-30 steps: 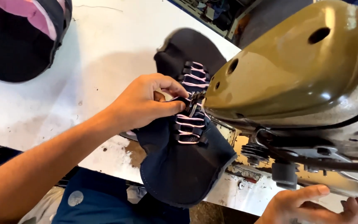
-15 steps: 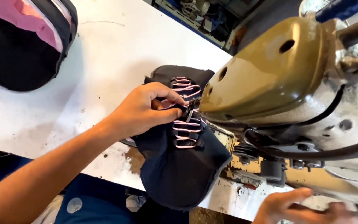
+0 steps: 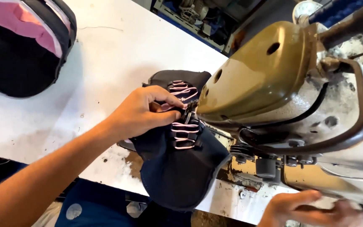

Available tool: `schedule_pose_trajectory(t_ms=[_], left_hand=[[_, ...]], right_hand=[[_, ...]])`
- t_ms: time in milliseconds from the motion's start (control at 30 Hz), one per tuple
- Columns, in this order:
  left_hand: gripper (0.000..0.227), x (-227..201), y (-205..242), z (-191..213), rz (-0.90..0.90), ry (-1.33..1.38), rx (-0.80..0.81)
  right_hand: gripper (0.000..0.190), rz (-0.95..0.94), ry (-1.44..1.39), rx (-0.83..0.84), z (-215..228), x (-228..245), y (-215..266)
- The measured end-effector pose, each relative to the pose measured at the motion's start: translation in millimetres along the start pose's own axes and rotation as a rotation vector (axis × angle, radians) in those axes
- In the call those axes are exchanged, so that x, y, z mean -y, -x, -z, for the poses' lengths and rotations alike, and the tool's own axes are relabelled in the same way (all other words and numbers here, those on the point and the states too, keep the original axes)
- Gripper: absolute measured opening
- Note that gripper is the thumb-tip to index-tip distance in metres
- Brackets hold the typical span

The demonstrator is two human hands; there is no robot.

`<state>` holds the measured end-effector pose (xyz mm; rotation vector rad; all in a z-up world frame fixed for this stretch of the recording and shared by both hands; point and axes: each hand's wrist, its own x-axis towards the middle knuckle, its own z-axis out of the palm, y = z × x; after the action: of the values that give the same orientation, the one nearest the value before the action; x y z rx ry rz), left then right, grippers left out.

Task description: The person sews decorative pink laces onto shoe uppers using an industrial sewing machine.

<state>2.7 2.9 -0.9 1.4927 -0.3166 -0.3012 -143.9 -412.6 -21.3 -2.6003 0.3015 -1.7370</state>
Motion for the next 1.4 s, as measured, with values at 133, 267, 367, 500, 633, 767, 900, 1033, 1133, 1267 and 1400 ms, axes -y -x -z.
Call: schedule_pose_trajectory(t_ms=[133,267,367,500,633,767,900,1033,1133,1267,1400], left_hand=[[0.022,-8.1,-5.3,2.3,0.074,-0.070,-0.019],[0.019,-3.1,0.0,1.7,0.055,-0.012,0.022],[0.020,-4.0,-0.8,6.4,0.065,-0.080,0.018],[0.020,6.0,0.1,2.0,-0.093,0.024,0.053],[0.022,-9.9,-6.3,3.3,0.114,-0.035,-0.012],[0.022,3.4,0.7,-2.0,0.026,-0.040,0.006],[0.022,2.1,1.2,-1.9,0.073,-0.065,0.011],[0.022,-14.8,2.2,-3.0,0.132,-0.062,0.022],[0.025,-2.0,0.9,3.2,0.130,-0.121,-0.001],[0.045,41.2,-20.2,18.1,0.123,-0.139,-0.116],[0.077,93.1,-57.8,28.4,0.289,-0.241,-0.246]], right_hand=[[0.026,-0.055,-0.047,-0.094,-0.2,4.1,1.0],[0.029,-0.042,0.019,-0.055,-3.0,3.2,38.4],[0.031,0.040,0.124,-0.002,4.3,32.9,13.8],[0.031,-0.027,0.007,-0.009,0.3,16.5,-12.1],[0.035,-0.122,-0.121,-0.191,-12.0,15.2,-12.0],[0.038,-0.072,-0.001,-0.117,-8.1,16.4,18.9],[0.026,0.029,0.021,-0.090,10.8,27.1,-4.3],[0.025,-0.239,-0.359,0.040,70.6,23.7,10.6],[0.026,-0.577,-0.927,0.194,-1.1,-13.9,92.2],[0.041,0.014,-0.150,0.963,-29.4,96.5,66.8],[0.024,-0.020,-0.162,0.941,-64.4,61.3,124.0]])
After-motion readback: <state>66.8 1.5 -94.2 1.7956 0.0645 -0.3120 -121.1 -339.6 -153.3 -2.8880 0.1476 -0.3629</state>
